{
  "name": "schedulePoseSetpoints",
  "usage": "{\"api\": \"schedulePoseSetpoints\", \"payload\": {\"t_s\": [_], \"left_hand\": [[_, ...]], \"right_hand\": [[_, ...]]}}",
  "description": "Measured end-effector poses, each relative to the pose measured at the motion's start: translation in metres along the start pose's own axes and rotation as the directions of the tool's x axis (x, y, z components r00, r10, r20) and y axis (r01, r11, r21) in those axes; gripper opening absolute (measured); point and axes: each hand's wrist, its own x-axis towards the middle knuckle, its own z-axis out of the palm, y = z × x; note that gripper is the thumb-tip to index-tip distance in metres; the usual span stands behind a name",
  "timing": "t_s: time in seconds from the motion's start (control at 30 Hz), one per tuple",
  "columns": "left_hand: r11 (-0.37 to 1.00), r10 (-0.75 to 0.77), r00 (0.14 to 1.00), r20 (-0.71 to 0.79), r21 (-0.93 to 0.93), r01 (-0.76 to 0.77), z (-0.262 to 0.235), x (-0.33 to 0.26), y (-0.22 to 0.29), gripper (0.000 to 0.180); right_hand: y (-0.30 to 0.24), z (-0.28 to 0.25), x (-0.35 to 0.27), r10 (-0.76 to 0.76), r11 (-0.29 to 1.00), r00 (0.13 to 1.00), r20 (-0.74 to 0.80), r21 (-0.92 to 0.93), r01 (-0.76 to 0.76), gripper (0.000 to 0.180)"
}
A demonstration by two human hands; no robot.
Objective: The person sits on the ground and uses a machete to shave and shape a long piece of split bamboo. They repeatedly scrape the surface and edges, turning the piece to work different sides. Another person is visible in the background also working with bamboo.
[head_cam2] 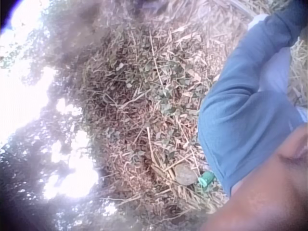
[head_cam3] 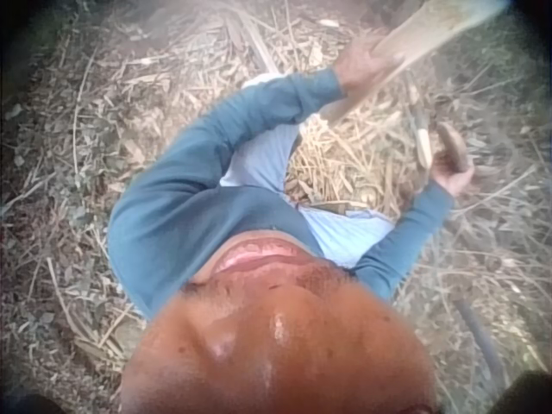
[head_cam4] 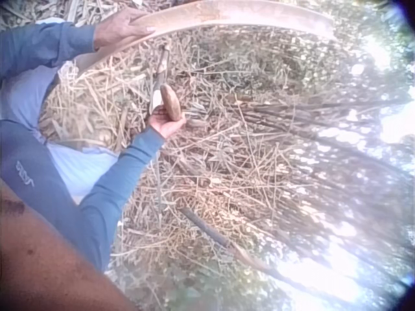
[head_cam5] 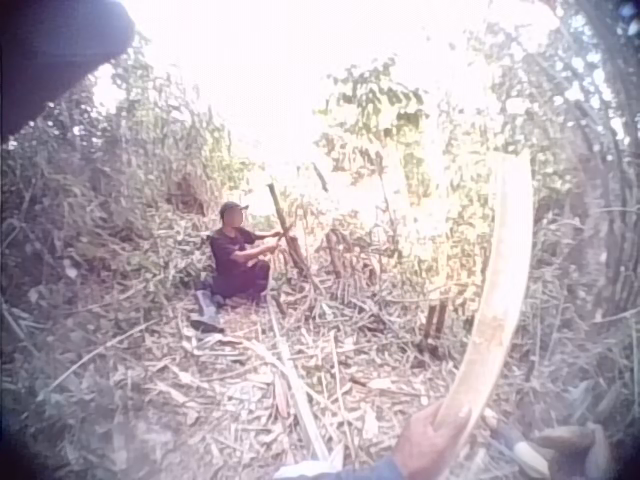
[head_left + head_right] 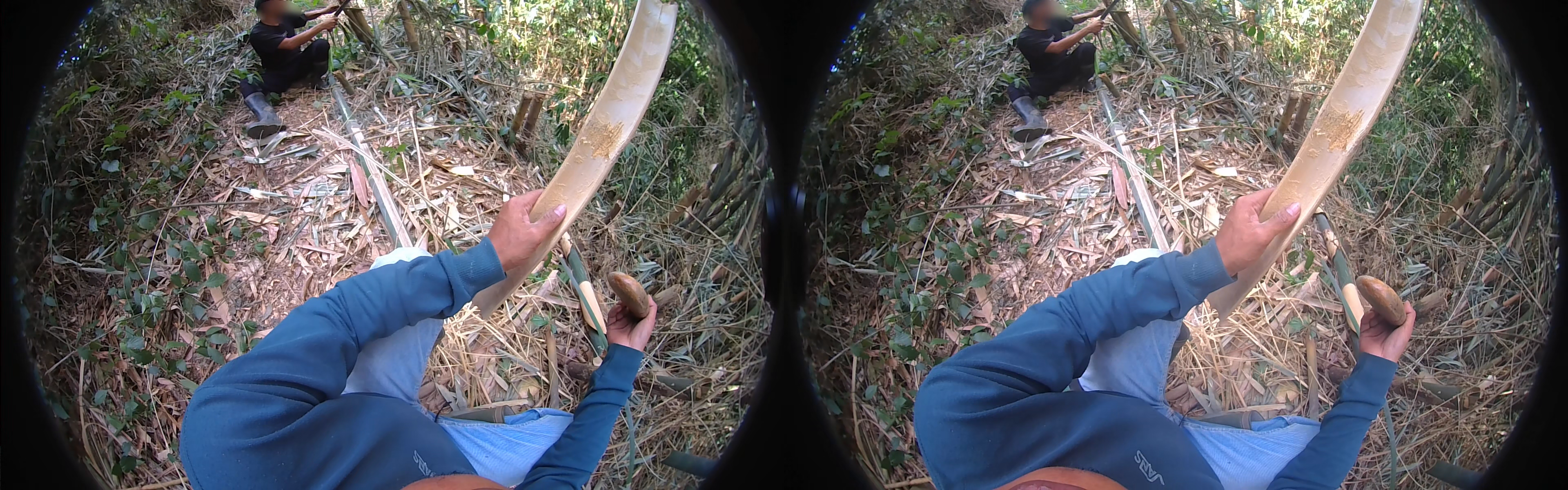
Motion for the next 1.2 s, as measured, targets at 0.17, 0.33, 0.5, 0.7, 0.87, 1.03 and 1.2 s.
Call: {"api": "schedulePoseSetpoints", "payload": {"t_s": [0.17, 0.33, 0.5, 0.7, 0.87, 1.03, 1.2], "left_hand": [[1.0, 0.012, 1.0, 0.002, 0.007, -0.012, 0.0, 0.0, -0.003, 0.041], [1.0, -0.011, 1.0, 0.01, 0.018, 0.011, 0.0, -0.001, 0.001, 0.043], [1.0, -0.009, 1.0, 0.006, 0.019, 0.009, 0.0, -0.001, 0.0, 0.043], [0.999, 0.013, 1.0, 0.002, 0.041, -0.013, 0.001, 0.0, 0.001, 0.044], [0.998, -0.064, 0.998, 0.028, -0.011, 0.065, 0.0, -0.002, 0.003, 0.043], [1.0, -0.027, 0.999, 0.026, 0.003, 0.027, 0.0, 0.0, -0.003, 0.044], [1.0, -0.004, 1.0, 0.021, -0.008, 0.004, 0.0, 0.0, -0.006, 0.045]], "right_hand": [[0.0, 0.0, 0.0, 0.002, 1.0, 1.0, -0.001, 0.004, -0.002, 0.025], [0.0, 0.002, -0.001, 0.013, 1.0, 1.0, -0.01, 0.003, -0.013, 0.025], [0.0, 0.001, -0.001, 0.017, 1.0, 1.0, -0.003, 0.008, -0.017, 0.026], [0.0, 0.003, -0.002, 0.007, 1.0, 1.0, -0.008, 0.016, -0.007, 0.027], [0.001, 0.005, -0.005, -0.008, 1.0, 0.999, -0.034, 0.002, 0.008, 0.026], [0.001, 0.006, -0.005, -0.014, 1.0, 0.999, -0.052, 0.002, 0.015, 0.026], [0.001, 0.005, -0.005, 0.001, 1.0, 0.999, -0.051, -0.009, -0.002, 0.026]]}}
